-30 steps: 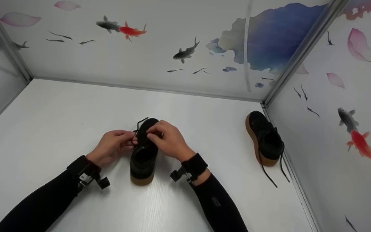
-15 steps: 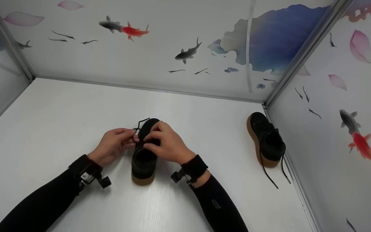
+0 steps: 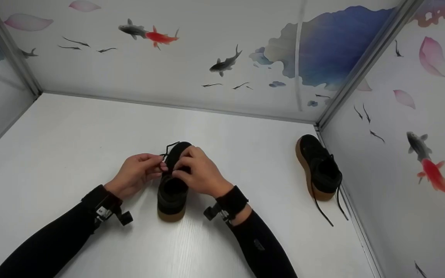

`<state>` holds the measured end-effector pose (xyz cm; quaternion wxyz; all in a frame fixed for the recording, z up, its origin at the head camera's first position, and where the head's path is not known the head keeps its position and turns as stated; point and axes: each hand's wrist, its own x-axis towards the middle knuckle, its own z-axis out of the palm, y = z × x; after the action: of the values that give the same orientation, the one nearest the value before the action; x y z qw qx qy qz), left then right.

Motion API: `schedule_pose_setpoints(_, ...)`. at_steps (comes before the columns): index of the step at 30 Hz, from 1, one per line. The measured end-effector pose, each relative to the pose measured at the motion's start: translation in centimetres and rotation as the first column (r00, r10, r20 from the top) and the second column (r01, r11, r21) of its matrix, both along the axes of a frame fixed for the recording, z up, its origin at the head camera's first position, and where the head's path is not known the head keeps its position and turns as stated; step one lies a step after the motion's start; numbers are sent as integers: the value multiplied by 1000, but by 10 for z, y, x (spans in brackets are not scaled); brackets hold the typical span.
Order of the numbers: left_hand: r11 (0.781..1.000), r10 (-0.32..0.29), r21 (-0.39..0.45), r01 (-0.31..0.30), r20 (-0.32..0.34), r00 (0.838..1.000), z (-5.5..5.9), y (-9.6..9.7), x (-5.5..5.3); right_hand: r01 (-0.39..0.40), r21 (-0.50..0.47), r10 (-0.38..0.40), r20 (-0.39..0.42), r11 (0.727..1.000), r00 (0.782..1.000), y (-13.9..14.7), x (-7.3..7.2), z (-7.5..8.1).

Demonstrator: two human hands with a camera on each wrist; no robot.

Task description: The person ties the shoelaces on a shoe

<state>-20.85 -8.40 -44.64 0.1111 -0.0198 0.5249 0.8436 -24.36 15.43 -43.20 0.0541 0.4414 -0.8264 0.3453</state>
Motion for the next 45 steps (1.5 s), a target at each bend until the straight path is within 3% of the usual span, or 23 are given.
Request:
schedule_pose_setpoints(3,998,-65,-7,65,-5,998,-55,-10,-35,92,-26,-93,-45,995,995,1,-20,-38)
schedule_pose_setpoints(5,997,-69,-16,69,-6,998,-65,-10,-42,105,-49,-109,-74,993,991,2,-21,-42)
schedule_pose_setpoints(10,998,-47,-47,48,22,999,-69,-9,-44,103,-55,-111,-167,993,980,2,-21,-42)
schedule_pose_setpoints(16,997,-55,-61,57,38,998,-67,-10,-43,105,-75,-125,-351,992,928,-2,-21,-43)
schedule_pose_setpoints(21,996,-48,-76,52,52,997,-65,-11,-44,119,-88,-143,-363,989,921,-3,-20,-43)
schedule_pose_setpoints(25,981,0,-194,0,-2,1000,-65,-14,-44,137,-96,-162,-331,986,929,-4,-18,-43)
schedule_pose_setpoints(30,916,47,-387,-104,-155,987,-66,-19,-45,180,-83,-193,-203,980,960,-5,-16,-42)
schedule_pose_setpoints(33,875,-12,-477,-87,-199,980,-66,-21,-44,194,-80,-203,-131,978,970,-4,-16,-42)
schedule_pose_setpoints(39,772,-143,-635,-24,-209,967,-68,-20,-44,202,-87,-209,-80,975,975,-3,-17,-43)
schedule_pose_setpoints(45,695,-232,-718,-38,-274,933,-56,-27,-43,214,-117,-216,-3,970,976,-4,-18,-43)
